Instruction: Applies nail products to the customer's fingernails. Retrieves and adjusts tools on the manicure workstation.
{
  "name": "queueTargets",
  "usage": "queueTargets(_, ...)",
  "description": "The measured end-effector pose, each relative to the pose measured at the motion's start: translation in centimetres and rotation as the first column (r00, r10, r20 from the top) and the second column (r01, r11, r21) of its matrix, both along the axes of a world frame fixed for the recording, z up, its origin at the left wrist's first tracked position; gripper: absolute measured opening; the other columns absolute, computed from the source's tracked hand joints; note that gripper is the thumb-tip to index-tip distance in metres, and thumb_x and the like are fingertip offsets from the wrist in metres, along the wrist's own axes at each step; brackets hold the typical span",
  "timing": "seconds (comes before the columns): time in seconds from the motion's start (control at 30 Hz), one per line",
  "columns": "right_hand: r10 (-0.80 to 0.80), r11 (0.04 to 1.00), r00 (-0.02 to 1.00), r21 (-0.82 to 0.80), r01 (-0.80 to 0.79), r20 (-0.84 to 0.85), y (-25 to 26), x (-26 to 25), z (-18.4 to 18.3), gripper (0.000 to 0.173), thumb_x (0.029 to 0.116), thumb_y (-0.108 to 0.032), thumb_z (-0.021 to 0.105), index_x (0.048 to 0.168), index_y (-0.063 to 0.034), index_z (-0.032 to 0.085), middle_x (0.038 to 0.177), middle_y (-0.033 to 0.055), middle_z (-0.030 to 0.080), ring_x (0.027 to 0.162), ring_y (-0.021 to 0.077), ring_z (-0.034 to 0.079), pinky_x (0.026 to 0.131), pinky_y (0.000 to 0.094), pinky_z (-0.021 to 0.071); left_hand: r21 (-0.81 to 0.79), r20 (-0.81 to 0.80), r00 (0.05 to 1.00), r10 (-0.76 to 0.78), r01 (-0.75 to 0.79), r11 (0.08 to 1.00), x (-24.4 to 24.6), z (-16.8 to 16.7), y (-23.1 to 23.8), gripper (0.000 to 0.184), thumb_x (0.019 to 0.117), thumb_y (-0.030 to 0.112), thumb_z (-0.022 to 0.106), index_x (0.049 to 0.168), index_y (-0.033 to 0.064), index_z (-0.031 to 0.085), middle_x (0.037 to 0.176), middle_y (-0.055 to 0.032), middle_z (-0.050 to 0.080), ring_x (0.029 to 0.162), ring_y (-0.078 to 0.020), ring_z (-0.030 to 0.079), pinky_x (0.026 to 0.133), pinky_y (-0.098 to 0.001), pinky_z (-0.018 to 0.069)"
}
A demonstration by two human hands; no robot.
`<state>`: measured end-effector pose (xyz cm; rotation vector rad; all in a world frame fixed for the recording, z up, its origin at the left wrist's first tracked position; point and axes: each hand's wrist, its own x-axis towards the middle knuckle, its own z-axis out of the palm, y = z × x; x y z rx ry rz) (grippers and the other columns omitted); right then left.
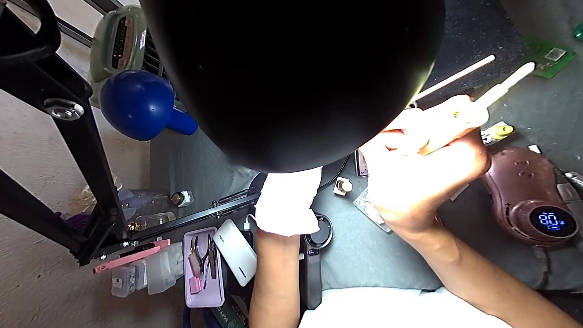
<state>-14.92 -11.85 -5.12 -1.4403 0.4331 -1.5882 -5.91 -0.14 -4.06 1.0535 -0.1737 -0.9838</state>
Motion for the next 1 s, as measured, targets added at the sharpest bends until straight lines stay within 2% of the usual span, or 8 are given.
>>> queueTargets(0.17, 0.01, 1.0, 1.0, 0.007, -0.01, 0.004, -0.04, 0.0, -0.01, 0.031, 0.0827, 0.004, 0.078, 0.098, -0.01, 0.055, 0.084, -0.0077, 0.065, 0.074, -0.0018, 0.065, 0.067, 0.0155, 0.0593, -0.014, 0.018, 0.999, -0.031, 0.031, 0.999, 0.12, -0.09, 0.06, 0.016, 0.1023, 0.014, 0.053, 0.095, 0.017, 0.066, 0.077, 0.0027, 0.06, 0.067, -0.0035, 0.059, 0.061, -0.0157, 0.0508)
queueTargets(0.43, -0.007, 1.0, 1.0, -0.001, 0.007, -0.024, 0.01, -0.1, -0.05, 0.031, 0.0833, 0.003, 0.079, 0.099, -0.0094, 0.055, 0.085, -0.0071, 0.066, 0.076, -0.0012, 0.067, 0.069, 0.0164, 0.0599, -0.009, 0.011, 1.0, -0.012, 0.012, 1.0, 0.01, 0.29, -0.32, 0.014, 0.103, 0.014, 0.052, 0.102, 0.0164, 0.066, 0.085, 0.0011, 0.063, 0.077, -0.0054, 0.063, 0.069, -0.0175, 0.0534)
queueTargets(0.6, 0.005, 1.0, 1.0, 0.005, -0.005, -0.008, -0.01, -0.13, -0.03, 0.031, 0.083, 0.004, 0.079, 0.098, -0.0091, 0.055, 0.085, -0.006, 0.066, 0.076, 0.0002, 0.067, 0.069, 0.0174, 0.0603, 0.015, 0.013, 1.0, -0.007, 0.006, 1.0, -0.07, 0.51, -0.56, 0.013, 0.1017, 0.014, 0.056, 0.097, 0.0164, 0.067, 0.081, 0.0017, 0.062, 0.071, -0.0041, 0.062, 0.063, -0.0157, 0.052)
queueTargets(0.83, 0.001, 1.0, 1.0, 0.002, -0.001, -0.017, -0.02, -0.16, 0.0, 0.031, 0.0826, 0.004, 0.078, 0.098, -0.0088, 0.056, 0.086, -0.0062, 0.066, 0.076, -0.0003, 0.067, 0.069, 0.0164, 0.0597, 0.015, 0.052, 0.998, -0.02, 0.019, 1.0, -0.04, 0.55, -0.59, 0.012, 0.1016, 0.014, 0.055, 0.099, 0.0174, 0.067, 0.082, 0.002, 0.062, 0.074, -0.0047, 0.062, 0.066, -0.017, 0.0526)
queueTargets(1.0, 0.019, 0.997, 1.0, 0.07, -0.018, -0.015, 0.2, -0.16, 0.15, 0.032, 0.0818, 0.005, 0.078, 0.1, -0.0087, 0.056, 0.087, -0.007, 0.068, 0.076, -0.0006, 0.068, 0.069, 0.0163, 0.0606, -0.015, 0.057, 0.997, -0.049, 0.05, 0.999, 0.12, 0.33, -0.57, 0.014, 0.102, 0.016, 0.054, 0.099, 0.0177, 0.068, 0.083, 0.0025, 0.063, 0.074, -0.0043, 0.062, 0.067, -0.0165, 0.0523)
